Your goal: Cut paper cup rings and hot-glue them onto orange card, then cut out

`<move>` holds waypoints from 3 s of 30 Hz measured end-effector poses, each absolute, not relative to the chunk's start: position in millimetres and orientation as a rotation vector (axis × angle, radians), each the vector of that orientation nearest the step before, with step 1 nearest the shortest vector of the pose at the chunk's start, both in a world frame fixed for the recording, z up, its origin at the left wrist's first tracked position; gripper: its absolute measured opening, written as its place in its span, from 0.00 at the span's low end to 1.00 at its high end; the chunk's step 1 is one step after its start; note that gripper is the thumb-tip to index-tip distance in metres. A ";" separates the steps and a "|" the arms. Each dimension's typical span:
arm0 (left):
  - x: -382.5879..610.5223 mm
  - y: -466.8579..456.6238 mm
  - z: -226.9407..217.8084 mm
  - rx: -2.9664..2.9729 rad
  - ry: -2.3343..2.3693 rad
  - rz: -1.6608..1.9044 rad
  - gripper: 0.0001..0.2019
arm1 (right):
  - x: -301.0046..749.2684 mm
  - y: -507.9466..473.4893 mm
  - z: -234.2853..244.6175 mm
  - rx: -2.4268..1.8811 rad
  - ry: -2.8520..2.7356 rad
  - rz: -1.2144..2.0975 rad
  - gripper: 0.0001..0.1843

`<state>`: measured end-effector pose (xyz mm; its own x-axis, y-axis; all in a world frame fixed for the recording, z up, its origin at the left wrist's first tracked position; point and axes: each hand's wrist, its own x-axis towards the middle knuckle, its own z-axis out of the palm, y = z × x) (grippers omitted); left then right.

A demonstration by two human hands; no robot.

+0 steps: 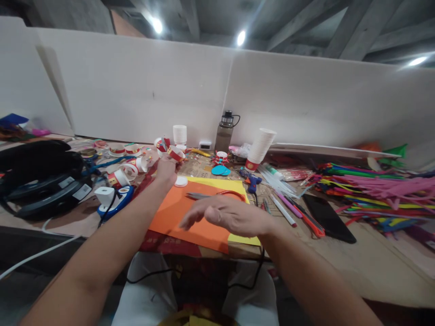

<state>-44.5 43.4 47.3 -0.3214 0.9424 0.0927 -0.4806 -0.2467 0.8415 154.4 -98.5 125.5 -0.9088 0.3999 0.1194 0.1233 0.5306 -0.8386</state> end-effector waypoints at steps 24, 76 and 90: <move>-40.9 38.5 53.9 0.572 0.795 1.737 0.11 | 204.9 -41.2 48.2 -1.513 -2.510 0.143 0.29; -3.1 -0.7 60.4 0.890 0.597 1.696 0.12 | 178.7 -40.1 51.1 -1.224 -2.173 0.314 0.10; -10.4 6.4 61.4 1.006 0.533 1.577 0.11 | 180.6 -40.6 51.6 -1.200 -2.193 0.227 0.06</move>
